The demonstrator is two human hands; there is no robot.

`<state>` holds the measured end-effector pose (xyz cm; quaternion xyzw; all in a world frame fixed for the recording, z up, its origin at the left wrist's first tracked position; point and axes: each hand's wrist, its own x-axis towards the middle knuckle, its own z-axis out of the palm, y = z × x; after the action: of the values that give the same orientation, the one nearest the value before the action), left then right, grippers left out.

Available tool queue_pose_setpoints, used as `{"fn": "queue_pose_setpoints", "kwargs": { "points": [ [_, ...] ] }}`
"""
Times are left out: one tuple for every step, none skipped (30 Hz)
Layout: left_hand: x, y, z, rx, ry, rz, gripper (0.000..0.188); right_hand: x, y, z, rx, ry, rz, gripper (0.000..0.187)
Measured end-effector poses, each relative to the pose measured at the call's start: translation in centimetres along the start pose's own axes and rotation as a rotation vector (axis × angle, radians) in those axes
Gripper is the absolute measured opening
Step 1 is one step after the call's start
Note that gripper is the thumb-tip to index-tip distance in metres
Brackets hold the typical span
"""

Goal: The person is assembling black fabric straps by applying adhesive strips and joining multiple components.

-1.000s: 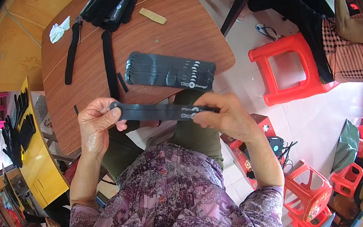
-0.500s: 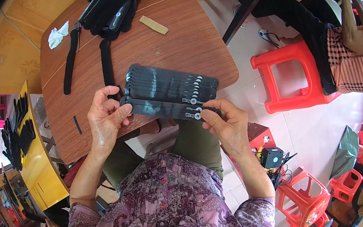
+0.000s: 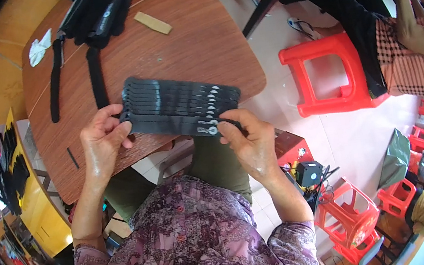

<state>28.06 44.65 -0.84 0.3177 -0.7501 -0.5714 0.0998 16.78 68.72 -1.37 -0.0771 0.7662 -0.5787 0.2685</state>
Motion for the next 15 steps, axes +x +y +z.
{"fn": "queue_pose_setpoints", "kwargs": {
  "points": [
    [0.1, 0.0, 0.0, 0.006, 0.003, -0.022, 0.029, 0.0, 0.0, -0.1, -0.009, 0.016, 0.009, 0.017],
    [0.2, 0.2, -0.1, 0.031, -0.006, -0.028, 0.030, 0.0, -0.1, -0.1, 0.001, -0.002, 0.010, 0.017],
    [0.2, 0.2, -0.1, 0.026, -0.019, -0.030, 0.030, 0.0, -0.1, -0.1, 0.014, -0.024, 0.009, 0.017],
    [0.2, 0.2, -0.1, 0.004, -0.013, -0.043, 0.029, 0.0, -0.2, 0.0, 0.017, -0.021, 0.016, 0.016],
    [0.2, 0.4, 0.0, -0.017, -0.005, -0.056, 0.029, 0.0, -0.2, -0.2, 0.014, -0.012, 0.022, 0.016],
    [0.1, 1.1, 0.1, 0.005, -0.005, -0.084, 0.028, 0.1, -0.2, -0.2, -0.002, -0.020, 0.026, 0.016],
    [0.1, 1.0, 0.1, 0.004, -0.009, -0.085, 0.028, 0.1, -0.2, -0.2, -0.017, -0.029, 0.029, 0.016],
    [0.2, 0.9, 0.1, 0.011, -0.014, -0.079, 0.028, 0.1, -0.3, -0.3, -0.017, -0.027, 0.031, 0.016],
    [0.2, 0.9, 0.1, 0.019, -0.017, -0.073, 0.028, 0.0, -0.3, -0.4, -0.013, -0.027, 0.042, 0.016],
    [0.2, 0.9, 0.1, 0.020, -0.017, -0.074, 0.028, 0.0, -0.3, -0.4, -0.007, -0.027, 0.053, 0.016],
    [0.2, 0.9, 0.1, 0.024, -0.026, -0.072, 0.028, 0.0, -0.3, -0.4, -0.006, -0.029, 0.054, 0.016],
    [0.2, 0.8, 0.0, 0.028, -0.034, -0.070, 0.027, -0.1, -0.2, -0.5, 0.000, -0.038, 0.043, 0.015],
    [0.2, 0.8, 0.0, 0.030, -0.032, -0.071, 0.027, -0.2, -0.1, -0.5, 0.006, -0.048, 0.032, 0.015],
    [0.2, 0.8, -0.1, 0.038, -0.038, -0.067, 0.027, -0.3, 0.0, -0.5, 0.008, -0.050, 0.033, 0.015],
    [0.3, 0.8, -0.1, 0.047, -0.044, -0.062, 0.027, -0.3, 0.1, -0.5, 0.023, -0.055, 0.047, 0.015]
  ]
}}
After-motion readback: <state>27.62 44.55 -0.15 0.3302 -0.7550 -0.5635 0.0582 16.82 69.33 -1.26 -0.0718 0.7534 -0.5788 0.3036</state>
